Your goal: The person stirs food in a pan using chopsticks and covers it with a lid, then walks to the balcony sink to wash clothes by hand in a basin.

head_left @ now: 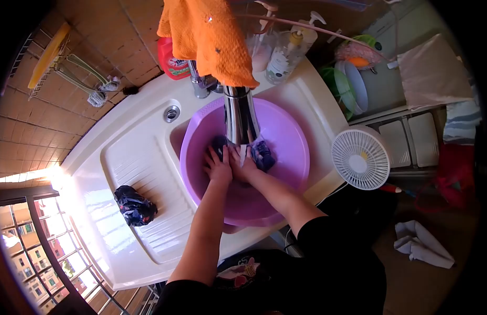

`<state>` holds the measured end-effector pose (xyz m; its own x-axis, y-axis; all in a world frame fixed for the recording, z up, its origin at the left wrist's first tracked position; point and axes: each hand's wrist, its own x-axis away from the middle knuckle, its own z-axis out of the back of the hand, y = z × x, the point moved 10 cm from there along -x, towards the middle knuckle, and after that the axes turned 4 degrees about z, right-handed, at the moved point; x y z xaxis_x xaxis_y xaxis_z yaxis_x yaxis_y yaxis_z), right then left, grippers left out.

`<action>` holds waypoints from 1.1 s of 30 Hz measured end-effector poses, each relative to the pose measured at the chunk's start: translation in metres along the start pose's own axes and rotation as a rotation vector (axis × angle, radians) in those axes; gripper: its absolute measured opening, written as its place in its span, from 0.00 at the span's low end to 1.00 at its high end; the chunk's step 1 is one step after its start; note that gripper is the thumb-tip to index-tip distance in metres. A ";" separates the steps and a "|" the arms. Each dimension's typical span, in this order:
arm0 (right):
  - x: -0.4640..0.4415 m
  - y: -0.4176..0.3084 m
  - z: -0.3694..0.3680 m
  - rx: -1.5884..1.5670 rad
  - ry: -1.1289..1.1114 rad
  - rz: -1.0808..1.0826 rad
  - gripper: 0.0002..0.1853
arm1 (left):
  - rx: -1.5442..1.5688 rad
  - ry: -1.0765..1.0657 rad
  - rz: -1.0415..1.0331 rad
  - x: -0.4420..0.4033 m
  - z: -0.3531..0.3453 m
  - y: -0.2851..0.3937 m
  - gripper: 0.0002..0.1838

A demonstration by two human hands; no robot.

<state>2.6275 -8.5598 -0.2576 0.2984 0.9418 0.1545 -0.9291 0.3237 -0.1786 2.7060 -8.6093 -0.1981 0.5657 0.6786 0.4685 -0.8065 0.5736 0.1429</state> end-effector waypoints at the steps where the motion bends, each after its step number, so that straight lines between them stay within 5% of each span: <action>1: -0.005 0.004 -0.010 -0.077 0.115 0.067 0.34 | -0.060 0.035 -0.003 -0.006 -0.012 -0.007 0.39; 3: -0.011 -0.003 0.023 -0.090 -0.119 0.371 0.27 | -0.223 -0.079 0.012 -0.006 -0.018 -0.015 0.39; 5: -0.036 0.012 0.029 -0.580 0.139 0.269 0.22 | -0.250 -0.221 0.014 -0.008 -0.028 -0.008 0.39; 9: -0.013 0.015 0.055 -0.037 0.089 -0.047 0.23 | -0.259 -0.173 0.007 -0.024 -0.056 -0.015 0.34; 13: -0.020 0.028 0.074 -0.103 -0.161 0.188 0.25 | -0.093 -0.125 -0.051 -0.018 -0.038 -0.011 0.31; 14: -0.017 0.032 0.123 -0.223 -0.125 0.054 0.25 | -0.060 -0.070 -0.078 -0.018 -0.034 -0.011 0.31; 17: -0.018 0.080 0.110 -0.389 0.355 -0.072 0.23 | 0.091 0.013 0.003 0.006 0.025 -0.015 0.28; 18: -0.010 0.074 0.126 -0.388 0.351 -0.073 0.23 | 0.102 0.243 -0.045 0.024 0.059 -0.010 0.17; 19: -0.007 0.065 0.115 -0.277 0.062 -0.095 0.24 | 0.121 0.328 -0.119 0.033 0.071 -0.007 0.16; 22: 0.041 0.030 0.077 -0.074 -0.494 -0.037 0.28 | 0.265 -0.110 -0.307 0.027 -0.001 0.016 0.18; 25: 0.070 0.001 0.043 0.080 -0.437 0.151 0.20 | 0.002 0.119 -0.227 0.046 -0.035 0.023 0.24; 27: 0.090 -0.009 0.024 -0.063 -0.771 0.182 0.16 | -0.063 0.007 -0.210 0.043 -0.031 0.023 0.23; 31: 0.098 -0.003 0.090 -0.397 -0.604 0.110 0.14 | -0.076 -0.352 -0.226 0.048 -0.018 0.009 0.16; 33: 0.093 0.001 0.137 -0.441 -0.261 0.197 0.10 | 0.035 -0.163 -0.285 0.066 0.030 0.006 0.11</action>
<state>2.6247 -8.4847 -0.1104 0.0122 0.9530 0.3027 -0.7658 0.2035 -0.6100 2.7336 -8.5749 -0.1406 0.7367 0.4091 0.5384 -0.6269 0.7117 0.3171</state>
